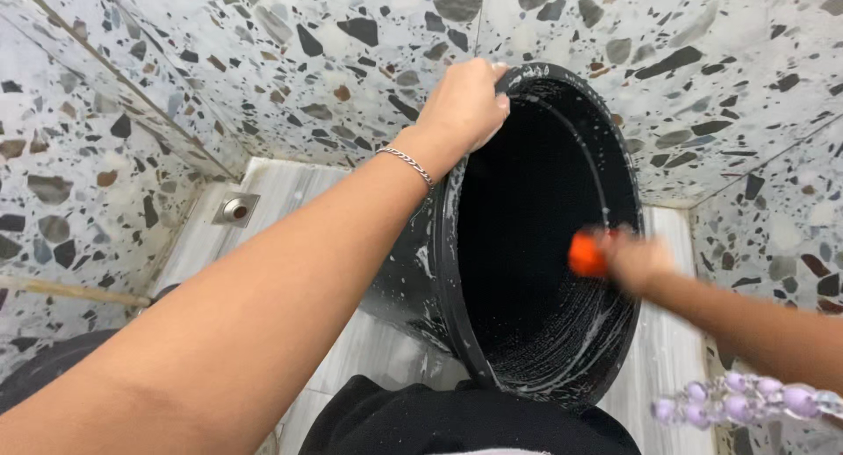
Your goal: The person scrubs a large black bucket and a smaller transparent bowl using a brush with soap, and then rinses them under a running faucet.
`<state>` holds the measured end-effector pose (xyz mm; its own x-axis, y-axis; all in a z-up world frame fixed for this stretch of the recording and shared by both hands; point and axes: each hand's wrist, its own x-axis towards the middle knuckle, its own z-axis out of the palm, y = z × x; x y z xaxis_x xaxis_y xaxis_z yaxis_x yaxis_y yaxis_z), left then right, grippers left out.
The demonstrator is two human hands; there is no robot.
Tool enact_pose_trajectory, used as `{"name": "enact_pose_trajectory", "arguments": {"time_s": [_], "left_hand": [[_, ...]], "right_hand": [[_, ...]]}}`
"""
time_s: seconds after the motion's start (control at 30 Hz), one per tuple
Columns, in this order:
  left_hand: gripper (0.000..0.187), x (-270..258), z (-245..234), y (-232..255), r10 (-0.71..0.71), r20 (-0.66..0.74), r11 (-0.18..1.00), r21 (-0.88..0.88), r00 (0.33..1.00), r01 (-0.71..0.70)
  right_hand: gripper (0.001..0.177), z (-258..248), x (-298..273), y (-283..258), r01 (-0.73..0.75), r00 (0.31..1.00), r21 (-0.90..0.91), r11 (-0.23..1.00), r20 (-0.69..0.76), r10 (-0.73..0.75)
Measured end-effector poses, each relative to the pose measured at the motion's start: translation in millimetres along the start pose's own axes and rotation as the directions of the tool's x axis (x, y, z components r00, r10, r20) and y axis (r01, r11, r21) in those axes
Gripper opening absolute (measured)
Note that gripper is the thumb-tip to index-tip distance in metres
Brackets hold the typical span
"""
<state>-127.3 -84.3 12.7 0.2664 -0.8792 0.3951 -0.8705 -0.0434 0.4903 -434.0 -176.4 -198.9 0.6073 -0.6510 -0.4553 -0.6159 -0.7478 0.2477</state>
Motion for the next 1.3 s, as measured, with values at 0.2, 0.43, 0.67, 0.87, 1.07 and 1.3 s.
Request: {"name": "enact_pose_trajectory", "arguments": {"time_s": [0.2,0.43,0.67,0.87,1.07,1.3], "left_hand": [[0.079,-39,-15,46,-0.076,0.139,0.94,0.34,0.987,0.025],[0.108,-132,-12,106,0.022,0.116,0.996,-0.083,0.993,-0.012],[0.106,-127,11,88,-0.005,0.001,0.957,-0.291,1.0,0.005],[0.089,-104,4,42,-0.132,-0.046,0.947,-0.302,0.99,0.112],[0.089,-105,16,48,-0.016,-0.103,0.946,-0.325,0.995,-0.019],[0.083,-107,19,47,-0.07,-0.149,0.941,-0.338,0.986,0.016]], "right_hand": [[0.065,44,15,4,-0.117,0.97,-0.136,0.984,-0.228,0.084],[0.053,16,-47,-133,-0.026,0.902,0.659,0.752,0.34,-0.267],[0.046,-62,7,-141,0.073,0.996,0.954,-0.29,-0.082,-0.021],[0.057,4,-47,-138,0.442,0.886,0.67,0.596,-0.221,-0.408],[0.106,30,-10,-47,-0.047,0.987,-0.014,0.999,0.153,0.048],[0.067,0,-15,-211,-0.003,0.955,0.997,0.074,0.025,-0.296]]}}
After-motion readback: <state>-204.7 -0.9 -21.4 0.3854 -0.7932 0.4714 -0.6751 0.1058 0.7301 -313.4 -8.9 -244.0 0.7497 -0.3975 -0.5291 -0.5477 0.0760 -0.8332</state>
